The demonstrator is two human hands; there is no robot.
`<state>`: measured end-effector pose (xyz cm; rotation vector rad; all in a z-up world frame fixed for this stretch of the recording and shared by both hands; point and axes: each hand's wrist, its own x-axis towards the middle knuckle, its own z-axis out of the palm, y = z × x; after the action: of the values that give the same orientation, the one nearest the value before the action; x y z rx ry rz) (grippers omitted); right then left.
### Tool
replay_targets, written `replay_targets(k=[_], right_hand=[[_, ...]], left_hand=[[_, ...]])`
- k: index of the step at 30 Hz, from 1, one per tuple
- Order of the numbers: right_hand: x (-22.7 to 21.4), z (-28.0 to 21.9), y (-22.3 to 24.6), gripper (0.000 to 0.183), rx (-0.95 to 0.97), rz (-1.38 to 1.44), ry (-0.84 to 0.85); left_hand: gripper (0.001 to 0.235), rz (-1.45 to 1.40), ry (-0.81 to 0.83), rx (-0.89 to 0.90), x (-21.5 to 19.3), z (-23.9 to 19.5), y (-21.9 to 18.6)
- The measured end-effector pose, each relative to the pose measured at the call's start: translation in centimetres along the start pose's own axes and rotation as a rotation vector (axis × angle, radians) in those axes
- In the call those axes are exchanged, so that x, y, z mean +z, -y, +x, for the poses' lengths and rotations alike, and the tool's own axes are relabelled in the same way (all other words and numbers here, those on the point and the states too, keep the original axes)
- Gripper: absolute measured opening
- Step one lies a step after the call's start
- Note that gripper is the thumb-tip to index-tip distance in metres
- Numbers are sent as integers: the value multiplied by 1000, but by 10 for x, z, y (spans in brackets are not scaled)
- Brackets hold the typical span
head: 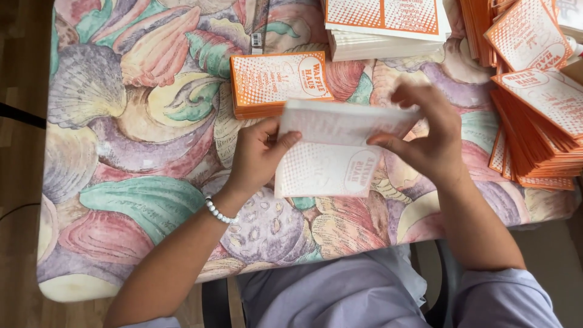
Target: Folding individual paper bags along pre-scored lines and organizing them into stacks.
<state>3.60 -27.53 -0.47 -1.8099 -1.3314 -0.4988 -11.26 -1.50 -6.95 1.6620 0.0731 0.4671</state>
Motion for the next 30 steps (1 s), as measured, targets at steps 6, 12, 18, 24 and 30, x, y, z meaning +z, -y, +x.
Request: replay_targets(k=[6, 12, 18, 24, 30], right_hand=[[25, -3, -3, 59, 762, 510, 29], [15, -9, -27, 40, 842, 543, 92], [-17, -13, -54, 26, 837, 502, 286], [-135, -136, -225, 47, 673, 629, -152], [-101, -44, -78, 22, 842, 278, -56]], left_hand=[[17, -272, -98, -159, 12, -2, -22], [15, -234, -82, -134, -4, 4, 7], [12, -184, -178, -140, 2, 0, -4], [13, 51, 40, 36, -15, 10, 0], [26, 510, 367, 427, -24, 10, 8]])
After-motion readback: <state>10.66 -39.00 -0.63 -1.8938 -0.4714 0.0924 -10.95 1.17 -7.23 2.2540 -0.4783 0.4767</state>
